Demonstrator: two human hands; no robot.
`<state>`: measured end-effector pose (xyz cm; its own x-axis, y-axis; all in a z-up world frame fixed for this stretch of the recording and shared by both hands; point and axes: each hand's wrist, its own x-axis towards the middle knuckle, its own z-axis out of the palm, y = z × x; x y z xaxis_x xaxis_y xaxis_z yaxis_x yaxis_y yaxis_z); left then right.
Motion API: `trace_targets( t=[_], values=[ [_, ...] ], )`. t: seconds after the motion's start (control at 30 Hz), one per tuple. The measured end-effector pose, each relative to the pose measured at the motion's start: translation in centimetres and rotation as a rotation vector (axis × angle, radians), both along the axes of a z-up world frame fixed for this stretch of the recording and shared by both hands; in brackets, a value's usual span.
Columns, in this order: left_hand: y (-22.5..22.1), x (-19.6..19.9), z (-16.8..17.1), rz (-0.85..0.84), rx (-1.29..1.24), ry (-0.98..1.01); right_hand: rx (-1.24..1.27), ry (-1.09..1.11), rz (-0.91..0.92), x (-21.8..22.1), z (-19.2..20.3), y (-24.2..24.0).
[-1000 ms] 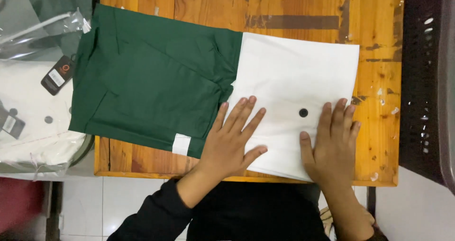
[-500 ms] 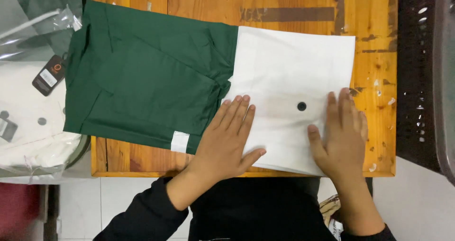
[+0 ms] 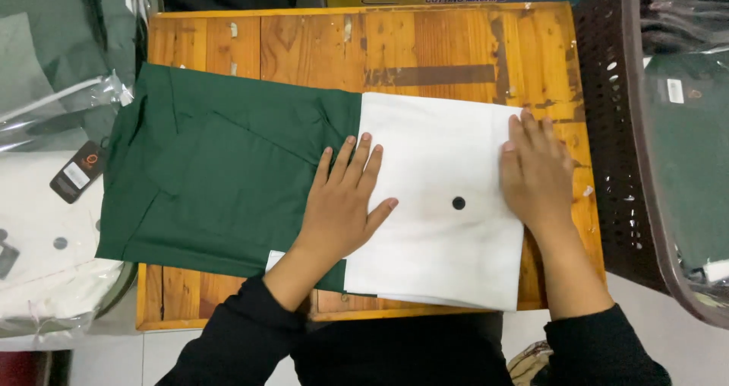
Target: Folding a green shirt and placing it into a clear plastic bag for packaging
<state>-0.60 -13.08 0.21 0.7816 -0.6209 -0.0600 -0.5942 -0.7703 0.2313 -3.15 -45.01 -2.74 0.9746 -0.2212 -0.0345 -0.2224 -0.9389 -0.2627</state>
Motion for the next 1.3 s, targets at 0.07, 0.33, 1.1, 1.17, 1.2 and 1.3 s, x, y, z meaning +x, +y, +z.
trace_targets(
  t=[0.07,0.33,1.1,1.17,1.2,1.3],
  values=[
    [-0.1,0.7,-0.4,0.004,0.008,0.059,-0.033,-0.174,0.03,1.0,-0.4,-2.5],
    [-2.9,5.2,-1.1,0.013,-0.045,-0.257,0.15,-0.003,0.154,4.4,3.8,-1.0],
    [3.4,-0.5,-2.9,0.01,-0.144,-0.259,0.326,0.311,-0.51,-7.7,3.7,2.2],
    [3.3,-0.3,-2.7,0.007,-0.168,-0.284,0.416,0.276,-0.533,-7.4,2.6,0.7],
    [3.3,-0.4,-2.6,0.002,-0.181,-0.273,0.656,0.29,-0.535,-7.5,2.5,0.3],
    [3.1,-0.6,-3.0,-0.01,-0.194,-0.255,1.067,0.186,-0.567,-8.1,2.9,1.1]
  ],
)
